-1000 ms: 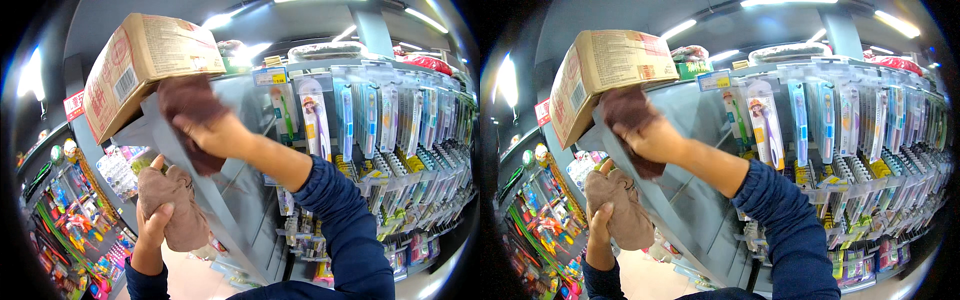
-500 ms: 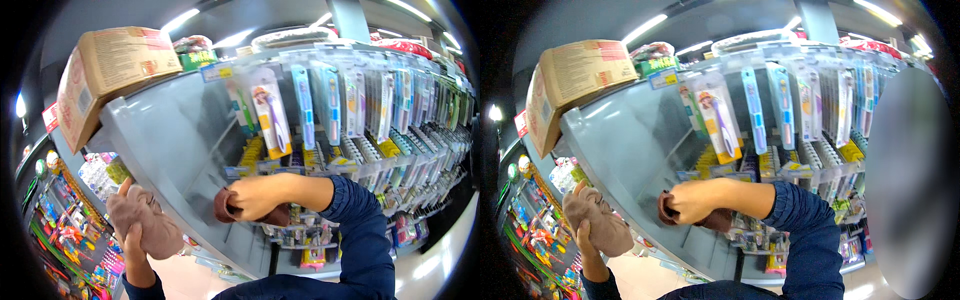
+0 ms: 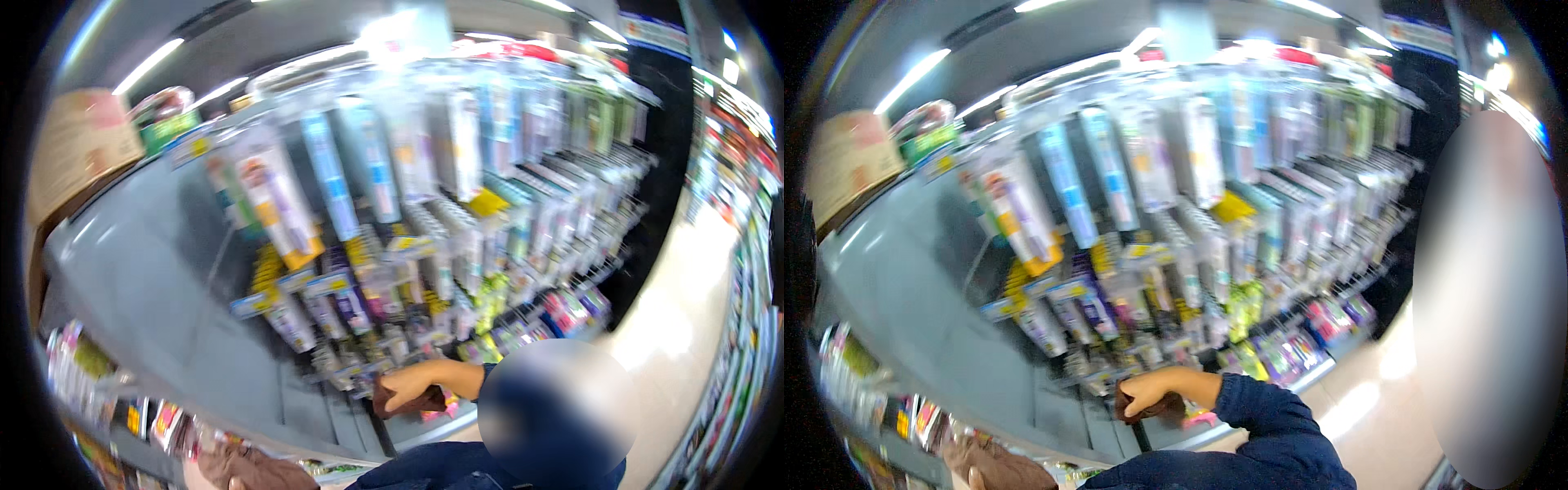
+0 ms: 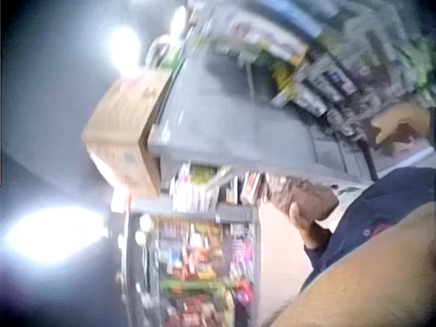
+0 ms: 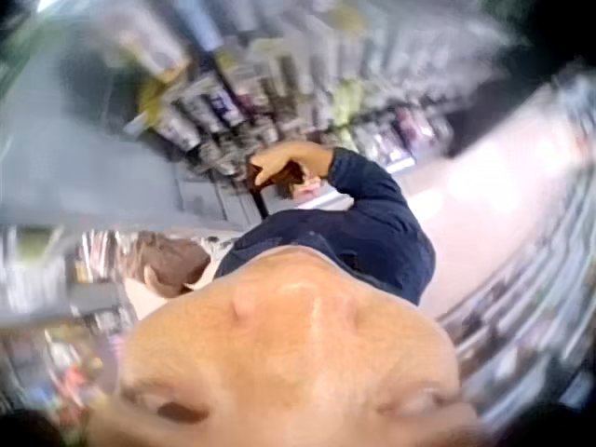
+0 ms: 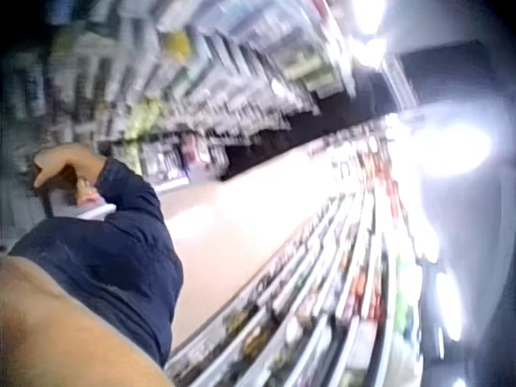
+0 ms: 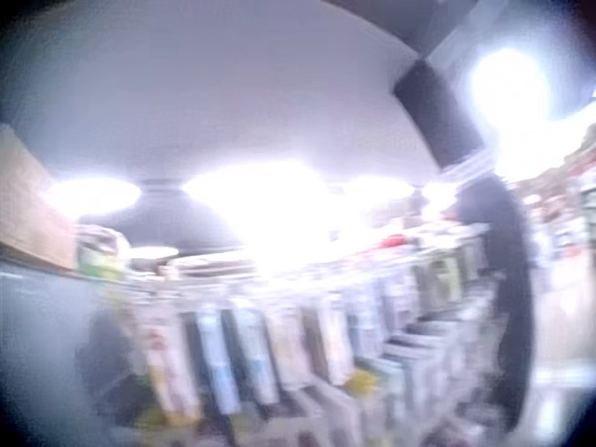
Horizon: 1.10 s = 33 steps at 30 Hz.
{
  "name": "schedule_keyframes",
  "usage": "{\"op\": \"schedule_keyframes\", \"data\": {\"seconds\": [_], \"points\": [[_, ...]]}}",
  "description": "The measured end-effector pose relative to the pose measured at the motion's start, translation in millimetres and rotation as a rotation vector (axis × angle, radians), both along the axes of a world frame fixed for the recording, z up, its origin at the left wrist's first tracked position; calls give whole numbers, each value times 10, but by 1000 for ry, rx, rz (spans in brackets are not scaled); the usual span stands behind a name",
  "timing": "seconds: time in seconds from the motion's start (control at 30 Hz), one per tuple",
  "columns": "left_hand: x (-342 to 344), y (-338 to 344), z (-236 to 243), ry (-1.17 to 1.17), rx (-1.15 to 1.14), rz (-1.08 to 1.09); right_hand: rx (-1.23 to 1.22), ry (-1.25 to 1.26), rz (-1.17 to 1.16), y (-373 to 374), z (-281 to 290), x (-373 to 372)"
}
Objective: The person walks through a store aisle and wipes various shelves and items with a cloth. They handle a stool, a basket, and several small objects like glasses and boxes, wiping them individually before placing them back.
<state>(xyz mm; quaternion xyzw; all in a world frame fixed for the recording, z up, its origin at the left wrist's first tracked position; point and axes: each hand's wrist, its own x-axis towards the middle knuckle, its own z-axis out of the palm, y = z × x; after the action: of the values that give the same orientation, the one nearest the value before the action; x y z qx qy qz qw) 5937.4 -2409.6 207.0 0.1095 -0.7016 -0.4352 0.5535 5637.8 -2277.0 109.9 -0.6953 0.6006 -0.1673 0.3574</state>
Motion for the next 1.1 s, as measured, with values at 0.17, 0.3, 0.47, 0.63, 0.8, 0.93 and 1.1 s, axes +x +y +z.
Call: {"op": "schedule_keyframes", "data": {"seconds": [0.17,0.3,0.47,0.63,0.8,0.93,1.1], "points": [[-385,85,-104,-27,74,-214,43,-26,-419,503,-599,138],[-661,227,-159,-43,93,-446,75,20,-619,883,-1124,253],[-750,427,-286,-79,119,-708,16,41,-988,1398,-983,823],[-744,745,-480,-112,166,-995,-68,-197,-1348,2068,-913,1805],[-602,1315,-560,-151,208,-1267,94,-70,-1534,2814,-1036,3013],[-399,1892,-526,-174,217,-1452,146,-263,-1818,3489,-1271,3851],[-105,2709,-442,-211,207,-1652,22,41,-2103,4118,-1073,4772]]}}
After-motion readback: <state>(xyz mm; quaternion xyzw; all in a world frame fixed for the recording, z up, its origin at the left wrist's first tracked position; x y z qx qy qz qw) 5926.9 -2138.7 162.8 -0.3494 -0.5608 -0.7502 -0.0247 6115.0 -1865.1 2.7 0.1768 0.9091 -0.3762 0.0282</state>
